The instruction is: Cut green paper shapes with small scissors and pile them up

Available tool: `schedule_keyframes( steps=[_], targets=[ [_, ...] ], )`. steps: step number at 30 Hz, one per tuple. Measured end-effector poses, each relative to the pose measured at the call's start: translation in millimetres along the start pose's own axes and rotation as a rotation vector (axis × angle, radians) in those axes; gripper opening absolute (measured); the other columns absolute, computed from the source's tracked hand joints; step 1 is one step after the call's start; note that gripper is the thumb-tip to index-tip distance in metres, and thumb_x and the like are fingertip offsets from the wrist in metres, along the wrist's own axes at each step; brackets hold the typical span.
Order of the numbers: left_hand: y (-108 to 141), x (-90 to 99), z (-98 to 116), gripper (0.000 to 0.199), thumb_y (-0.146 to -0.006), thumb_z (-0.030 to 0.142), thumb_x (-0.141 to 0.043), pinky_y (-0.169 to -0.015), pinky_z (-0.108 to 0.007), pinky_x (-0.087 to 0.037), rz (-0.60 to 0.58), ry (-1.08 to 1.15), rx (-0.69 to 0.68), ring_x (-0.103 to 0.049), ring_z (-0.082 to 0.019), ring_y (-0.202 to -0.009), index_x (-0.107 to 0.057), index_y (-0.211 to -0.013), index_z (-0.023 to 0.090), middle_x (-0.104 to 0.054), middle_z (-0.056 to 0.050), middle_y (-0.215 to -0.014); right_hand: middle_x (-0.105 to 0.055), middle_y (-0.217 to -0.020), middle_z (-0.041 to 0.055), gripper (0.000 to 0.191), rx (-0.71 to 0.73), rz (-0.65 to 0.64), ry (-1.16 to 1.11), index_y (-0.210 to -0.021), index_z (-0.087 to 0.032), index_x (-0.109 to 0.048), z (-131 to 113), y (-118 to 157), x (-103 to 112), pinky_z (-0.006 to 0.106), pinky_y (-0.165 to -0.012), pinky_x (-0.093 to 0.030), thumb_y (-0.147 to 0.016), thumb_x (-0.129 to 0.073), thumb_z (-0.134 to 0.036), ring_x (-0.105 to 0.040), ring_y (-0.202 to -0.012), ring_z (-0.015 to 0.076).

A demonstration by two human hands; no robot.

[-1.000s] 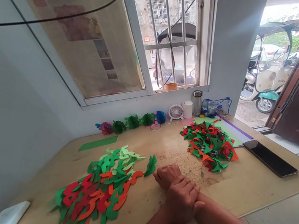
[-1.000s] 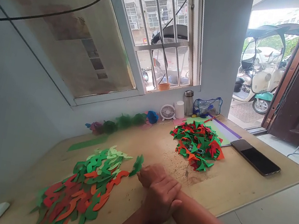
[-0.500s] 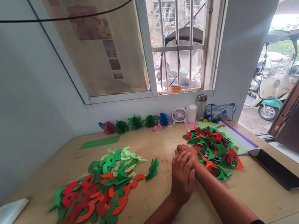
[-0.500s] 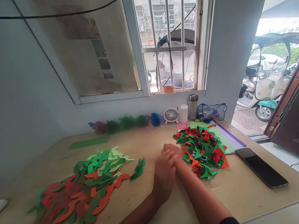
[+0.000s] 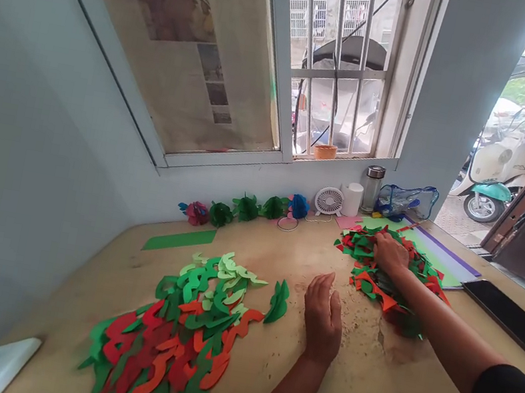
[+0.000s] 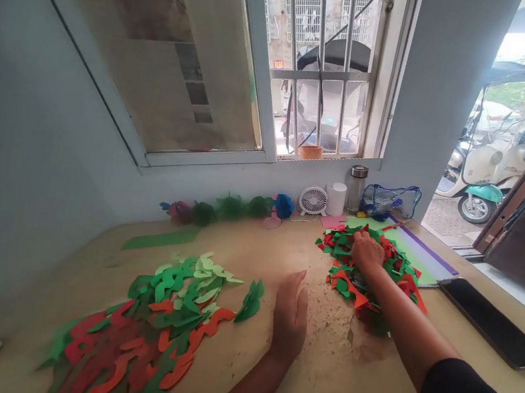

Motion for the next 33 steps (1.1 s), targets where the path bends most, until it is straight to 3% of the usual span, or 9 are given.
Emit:
schedule_keyframes(
  steps=[4,10,15,22,28,33],
  targets=[
    [-1,0.1,-1,0.039,-0.093,0.025,-0.033,-0.102,-0.043,-0.038,0.0,0.027,0.039,-0.049,-0.022,-0.117,-0.052,-0.127,0.018,-0.058,-0.011,-0.121,-0.063,-0.116,0.017,0.038,-0.031,-0.072,0.042,-0.119,-0.019,-0.059,7,-12,-4,0.034,-0.071,-0.045,-0.09,-0.036,-0.023,-0.062,-0.095,0.0268],
    [-1,-1.4,2,0.039,-0.091,0.021,-0.035,-0.103,-0.04,-0.038,-0.023,0.028,0.06,-0.05,-0.021,-0.116,-0.052,-0.126,0.016,-0.059,-0.011,-0.119,-0.068,-0.107,0.013,0.033,0.086,-0.171,0.098,-0.106,-0.022,-0.066,-15,-11,-13,0.033,-0.071,-0.046,-0.086,-0.044,-0.037,-0.063,-0.094,0.0278],
    [0,-3.2,2,0.039,-0.09,0.019,-0.037,-0.102,-0.04,-0.038,-0.04,0.022,0.069,-0.05,-0.022,-0.115,-0.053,-0.126,0.016,-0.06,-0.011,-0.117,-0.066,-0.111,0.0147,0.029,0.208,-0.231,0.149,-0.102,-0.019,-0.068,-27,-15,-13,0.033,-0.073,-0.045,-0.082,-0.048,-0.027,-0.061,-0.102,0.0283],
    [-2,-2.4,-4,0.038,-0.09,0.017,-0.037,-0.101,-0.04,-0.039,-0.028,0.037,0.101,-0.051,-0.021,-0.113,-0.054,-0.124,0.016,-0.06,-0.011,-0.116,-0.07,-0.098,0.0113,0.024,0.326,-0.317,0.2,-0.095,-0.02,-0.068,-27,-15,-14,0.028,-0.064,-0.043,-0.08,-0.05,-0.025,-0.065,-0.088,0.0244],
    [-1,-0.5,-7,0.037,-0.09,0.018,-0.038,-0.103,-0.04,-0.038,-0.022,0.04,0.122,-0.05,-0.021,-0.115,-0.056,-0.122,0.016,-0.06,-0.011,-0.117,-0.069,-0.091,0.0173,0.022,0.411,-0.298,0.214,-0.088,-0.015,-0.068,-31,-7,-17,0.031,-0.063,-0.041,-0.08,-0.049,-0.024,-0.065,-0.086,0.0291],
    [1,0.4,-10,0.038,-0.089,0.018,-0.037,-0.102,-0.039,-0.039,-0.007,0.057,0.158,-0.051,-0.021,-0.114,-0.057,-0.122,0.017,-0.06,-0.011,-0.116,-0.069,-0.089,0.0144,0.018,0.469,-0.278,0.191,-0.084,-0.017,-0.067,-30,-13,-19,0.029,-0.062,-0.038,-0.075,-0.051,-0.014,-0.064,-0.085,0.028]
  ],
)
Point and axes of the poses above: each hand's wrist, its own y-axis away from the middle knuckle, its own x-axis out of the back of the hand, z = x × y, the point moved 7 cm from there along -y, towards the middle knuckle
